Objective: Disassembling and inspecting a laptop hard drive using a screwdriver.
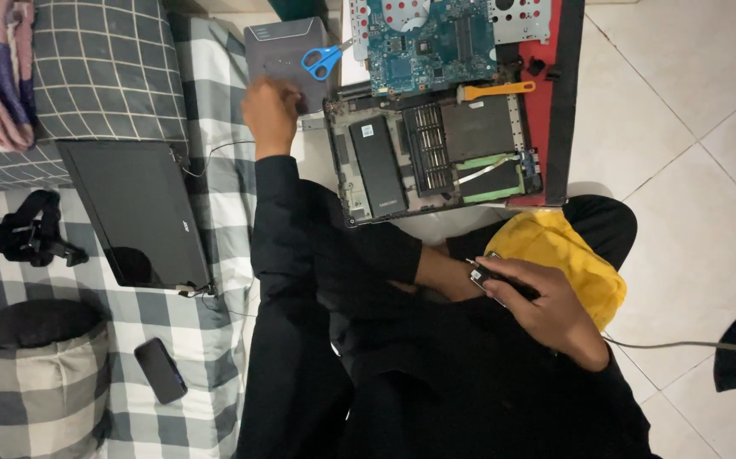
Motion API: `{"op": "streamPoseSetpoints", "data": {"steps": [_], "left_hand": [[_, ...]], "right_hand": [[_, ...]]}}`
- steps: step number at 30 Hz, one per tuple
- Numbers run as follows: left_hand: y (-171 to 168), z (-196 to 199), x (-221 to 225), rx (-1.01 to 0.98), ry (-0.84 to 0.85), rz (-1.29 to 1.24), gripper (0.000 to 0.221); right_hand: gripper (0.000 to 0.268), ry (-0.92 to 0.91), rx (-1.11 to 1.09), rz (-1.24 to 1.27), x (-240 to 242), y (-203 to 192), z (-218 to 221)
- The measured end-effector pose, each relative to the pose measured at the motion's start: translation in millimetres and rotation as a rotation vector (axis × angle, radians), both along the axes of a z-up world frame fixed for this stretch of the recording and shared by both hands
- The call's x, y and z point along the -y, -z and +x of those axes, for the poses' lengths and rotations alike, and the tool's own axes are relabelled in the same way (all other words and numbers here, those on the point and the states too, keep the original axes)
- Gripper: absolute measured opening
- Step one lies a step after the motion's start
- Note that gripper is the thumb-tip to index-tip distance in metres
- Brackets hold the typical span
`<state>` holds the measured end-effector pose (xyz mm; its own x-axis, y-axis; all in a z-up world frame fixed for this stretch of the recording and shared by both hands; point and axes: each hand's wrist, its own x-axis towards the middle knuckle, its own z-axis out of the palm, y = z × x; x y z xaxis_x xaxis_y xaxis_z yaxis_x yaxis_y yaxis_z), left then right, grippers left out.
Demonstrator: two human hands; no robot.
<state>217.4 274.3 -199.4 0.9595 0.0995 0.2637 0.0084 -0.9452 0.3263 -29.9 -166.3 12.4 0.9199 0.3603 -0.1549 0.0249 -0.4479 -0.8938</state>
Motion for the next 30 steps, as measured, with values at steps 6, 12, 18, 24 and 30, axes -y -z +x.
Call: {"op": "streamPoseSetpoints", "data": {"steps": [6, 12, 18, 24, 30], "left_hand": [[4.2, 1.2, 4.3, -0.110, -0.023, 0.034, 0.014], [13.8, 0.5, 5.2, -0.080, -0.019, 0.087, 0.016], [-30.5, -16.1, 28.1, 0.054, 0.060, -0.027, 0.003], [-205.9, -103.3, 133.8, 0.059, 0.289, -1.544, 0.017], [-206.6, -147.2, 167.5, -0.156, 0.625, -2.318, 0.008]], "right_hand": [[0.039, -0.008, -0.011, 0.013, 0.4, -1.7, 0.5], [0.040, -0.032, 0.017, 0.031, 0.2, -0.8, 1.4], [0.037, -0.014, 0.026, 0.030, 2.5, 12.8, -4.6], [0.036, 0.035, -0.003, 0.182, -10.5, 1.0, 8.9], [0.036, -0.020, -0.026, 0.237, -25.8, -3.1, 10.6]]}}
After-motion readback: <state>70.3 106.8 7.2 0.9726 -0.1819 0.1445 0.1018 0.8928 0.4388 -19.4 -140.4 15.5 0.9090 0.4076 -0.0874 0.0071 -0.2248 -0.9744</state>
